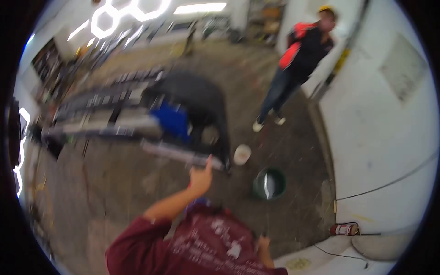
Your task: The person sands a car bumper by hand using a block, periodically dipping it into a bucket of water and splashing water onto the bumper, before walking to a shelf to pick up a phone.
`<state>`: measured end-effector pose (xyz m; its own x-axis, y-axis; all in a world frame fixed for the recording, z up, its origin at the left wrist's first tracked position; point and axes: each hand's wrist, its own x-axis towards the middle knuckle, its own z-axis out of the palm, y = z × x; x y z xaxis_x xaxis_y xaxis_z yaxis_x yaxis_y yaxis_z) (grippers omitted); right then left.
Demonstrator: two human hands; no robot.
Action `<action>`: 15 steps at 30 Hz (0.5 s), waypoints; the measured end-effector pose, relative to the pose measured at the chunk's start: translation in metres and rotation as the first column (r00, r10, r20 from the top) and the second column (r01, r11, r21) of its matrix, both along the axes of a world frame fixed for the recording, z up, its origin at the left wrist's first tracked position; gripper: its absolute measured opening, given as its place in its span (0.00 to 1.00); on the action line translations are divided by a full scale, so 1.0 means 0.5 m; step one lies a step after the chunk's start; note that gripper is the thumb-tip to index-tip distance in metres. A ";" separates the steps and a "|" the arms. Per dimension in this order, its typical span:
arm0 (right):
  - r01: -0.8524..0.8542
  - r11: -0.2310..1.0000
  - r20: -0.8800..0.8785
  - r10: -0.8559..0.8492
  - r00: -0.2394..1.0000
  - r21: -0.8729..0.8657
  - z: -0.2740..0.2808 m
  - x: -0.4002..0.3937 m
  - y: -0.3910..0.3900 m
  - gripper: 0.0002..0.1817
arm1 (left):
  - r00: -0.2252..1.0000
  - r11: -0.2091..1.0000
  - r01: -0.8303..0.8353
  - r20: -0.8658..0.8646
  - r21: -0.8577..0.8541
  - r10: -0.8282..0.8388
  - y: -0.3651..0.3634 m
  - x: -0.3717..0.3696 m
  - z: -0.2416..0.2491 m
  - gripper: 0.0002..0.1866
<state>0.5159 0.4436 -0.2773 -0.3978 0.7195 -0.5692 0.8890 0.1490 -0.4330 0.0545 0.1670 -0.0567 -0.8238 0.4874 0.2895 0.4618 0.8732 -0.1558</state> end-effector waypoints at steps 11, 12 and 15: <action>0.217 0.974 -0.236 -0.196 0.952 0.067 -0.073 -0.036 0.089 0.12 | 0.872 0.994 -0.103 0.477 -0.038 0.109 0.034 0.031 0.018 0.52; 0.266 0.963 -0.245 -0.269 0.931 -0.046 -0.040 -0.046 0.084 0.12 | 0.881 0.985 -0.170 0.445 -0.023 0.162 0.014 0.033 0.039 0.51; 0.185 0.982 -0.239 -0.171 0.956 0.038 0.058 -0.064 0.049 0.14 | 0.899 0.966 -0.257 0.359 -0.031 0.251 -0.056 0.035 0.110 0.52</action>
